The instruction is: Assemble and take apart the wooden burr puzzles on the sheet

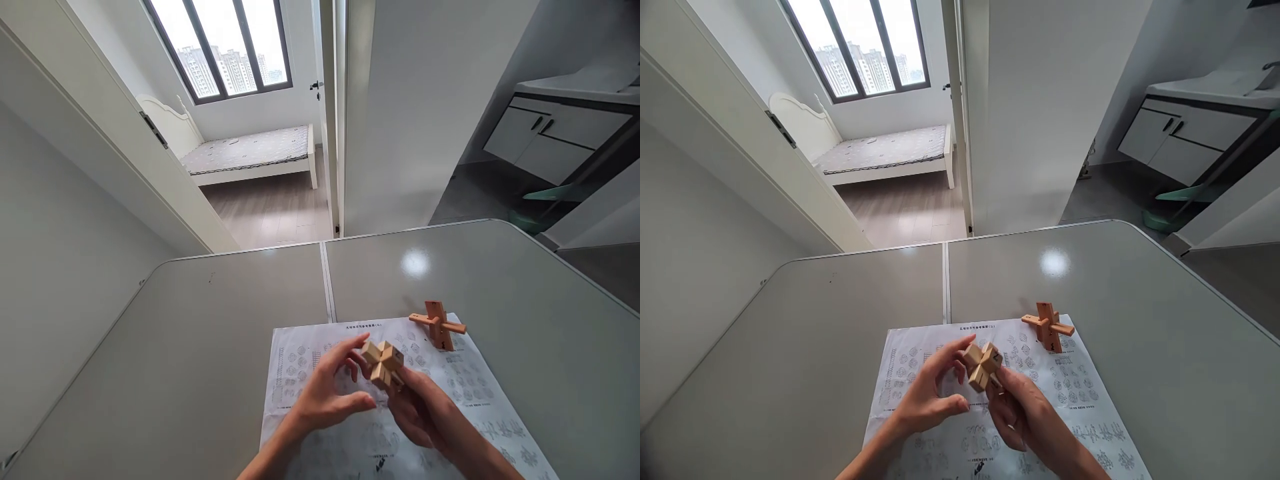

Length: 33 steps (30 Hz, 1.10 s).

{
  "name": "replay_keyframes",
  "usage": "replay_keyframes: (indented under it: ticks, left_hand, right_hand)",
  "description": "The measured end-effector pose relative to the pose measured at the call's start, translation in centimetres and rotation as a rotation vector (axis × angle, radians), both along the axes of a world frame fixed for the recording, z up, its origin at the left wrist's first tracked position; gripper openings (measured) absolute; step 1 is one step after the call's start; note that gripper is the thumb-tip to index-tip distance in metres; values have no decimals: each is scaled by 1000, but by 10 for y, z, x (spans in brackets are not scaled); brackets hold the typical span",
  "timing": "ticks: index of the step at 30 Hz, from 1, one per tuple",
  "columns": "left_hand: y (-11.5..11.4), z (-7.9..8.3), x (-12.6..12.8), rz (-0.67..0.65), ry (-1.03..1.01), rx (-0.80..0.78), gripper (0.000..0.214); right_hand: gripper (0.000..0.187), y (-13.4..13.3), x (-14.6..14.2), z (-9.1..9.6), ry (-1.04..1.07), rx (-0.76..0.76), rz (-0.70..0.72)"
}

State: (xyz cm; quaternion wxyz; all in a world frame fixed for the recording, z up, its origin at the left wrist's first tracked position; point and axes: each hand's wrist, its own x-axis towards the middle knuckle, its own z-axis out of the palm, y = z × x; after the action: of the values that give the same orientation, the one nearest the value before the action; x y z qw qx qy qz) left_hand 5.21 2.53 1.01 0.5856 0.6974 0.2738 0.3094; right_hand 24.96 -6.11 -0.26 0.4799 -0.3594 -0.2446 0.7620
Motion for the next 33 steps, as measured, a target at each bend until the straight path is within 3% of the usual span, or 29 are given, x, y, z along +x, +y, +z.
replay_keyframes:
  ticks: [6, 14, 18, 26, 33]
  left_hand:
    - [0, 6, 2, 118, -27, -138, 54]
    - [1, 1, 3, 161, 16, -183, 36]
    - [1, 1, 3, 168, 32, -177, 36]
    - [1, -2, 4, 184, 54, -150, 33]
    - [0, 0, 4, 168, 65, -130, 29]
  right_hand:
    - [40, 10, 14, -3, 241, -196, -314]
    - [36, 16, 21, -12, 452, -214, -390]
    - [37, 17, 24, -13, 442, -183, -345]
    - [35, 10, 15, -8, 216, -109, -129]
    - [28, 9, 18, -16, 175, -37, -62]
